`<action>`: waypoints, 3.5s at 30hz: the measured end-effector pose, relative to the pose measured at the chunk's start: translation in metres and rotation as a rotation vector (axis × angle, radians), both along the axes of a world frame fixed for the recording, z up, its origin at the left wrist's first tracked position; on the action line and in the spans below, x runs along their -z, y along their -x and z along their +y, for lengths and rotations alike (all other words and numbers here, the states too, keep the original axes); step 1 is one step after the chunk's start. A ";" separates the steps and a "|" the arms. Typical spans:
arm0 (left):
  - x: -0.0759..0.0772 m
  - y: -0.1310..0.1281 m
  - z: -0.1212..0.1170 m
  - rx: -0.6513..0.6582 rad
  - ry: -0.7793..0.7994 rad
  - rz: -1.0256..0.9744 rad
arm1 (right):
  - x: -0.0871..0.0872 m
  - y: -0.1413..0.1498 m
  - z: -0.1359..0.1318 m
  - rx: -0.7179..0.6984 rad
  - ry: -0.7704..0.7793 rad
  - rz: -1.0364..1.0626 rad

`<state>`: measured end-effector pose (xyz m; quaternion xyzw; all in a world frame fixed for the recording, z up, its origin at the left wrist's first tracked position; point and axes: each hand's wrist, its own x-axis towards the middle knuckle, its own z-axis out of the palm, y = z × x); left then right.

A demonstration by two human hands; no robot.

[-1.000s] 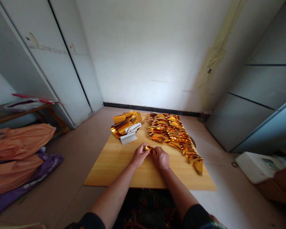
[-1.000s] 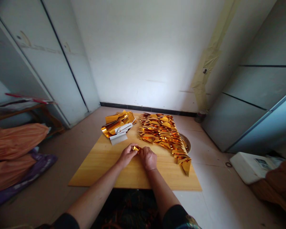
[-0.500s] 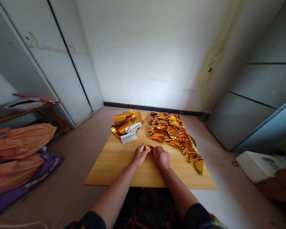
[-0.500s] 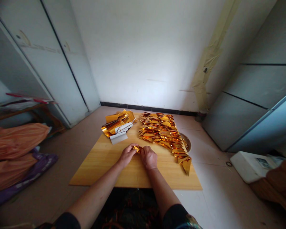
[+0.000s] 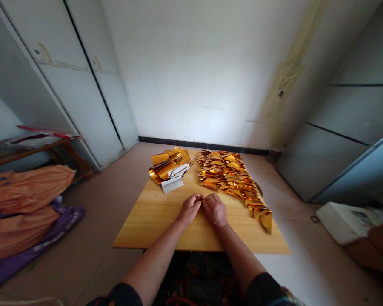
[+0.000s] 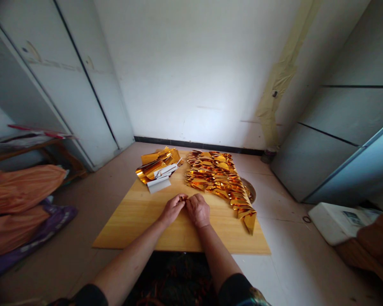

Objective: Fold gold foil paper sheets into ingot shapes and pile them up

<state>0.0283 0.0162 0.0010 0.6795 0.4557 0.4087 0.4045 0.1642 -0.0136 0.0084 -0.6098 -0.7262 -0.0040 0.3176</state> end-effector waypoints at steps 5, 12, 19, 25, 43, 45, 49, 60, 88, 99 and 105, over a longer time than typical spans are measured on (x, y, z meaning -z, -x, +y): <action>0.005 0.000 0.002 0.023 0.058 -0.062 | 0.002 0.001 0.002 0.055 0.049 -0.002; 0.001 0.001 0.001 0.029 0.072 -0.089 | 0.001 0.001 0.002 0.069 0.065 -0.017; 0.003 0.001 0.003 0.021 0.053 -0.086 | 0.000 0.001 0.002 0.071 0.056 -0.011; -0.001 0.000 0.003 0.009 0.086 -0.094 | 0.004 0.001 0.003 0.079 0.020 0.021; 0.003 -0.001 0.013 -0.171 0.182 -0.241 | 0.010 -0.002 0.003 0.008 -0.001 0.122; 0.004 -0.001 0.014 -0.211 0.194 -0.263 | 0.009 -0.002 0.003 0.000 -0.002 0.121; 0.006 -0.001 0.016 -0.252 0.207 -0.270 | 0.007 -0.003 0.001 0.017 0.014 0.146; 0.004 -0.004 0.013 -0.291 0.145 -0.199 | 0.010 -0.002 0.004 0.066 -0.014 0.043; 0.007 -0.005 0.012 -0.311 0.218 -0.327 | 0.005 -0.003 -0.001 0.116 -0.009 0.086; 0.007 -0.005 0.012 -0.314 0.272 -0.390 | 0.012 -0.007 0.004 0.130 0.033 0.262; 0.006 -0.005 0.011 -0.300 0.279 -0.417 | 0.013 -0.011 0.007 0.036 0.028 0.425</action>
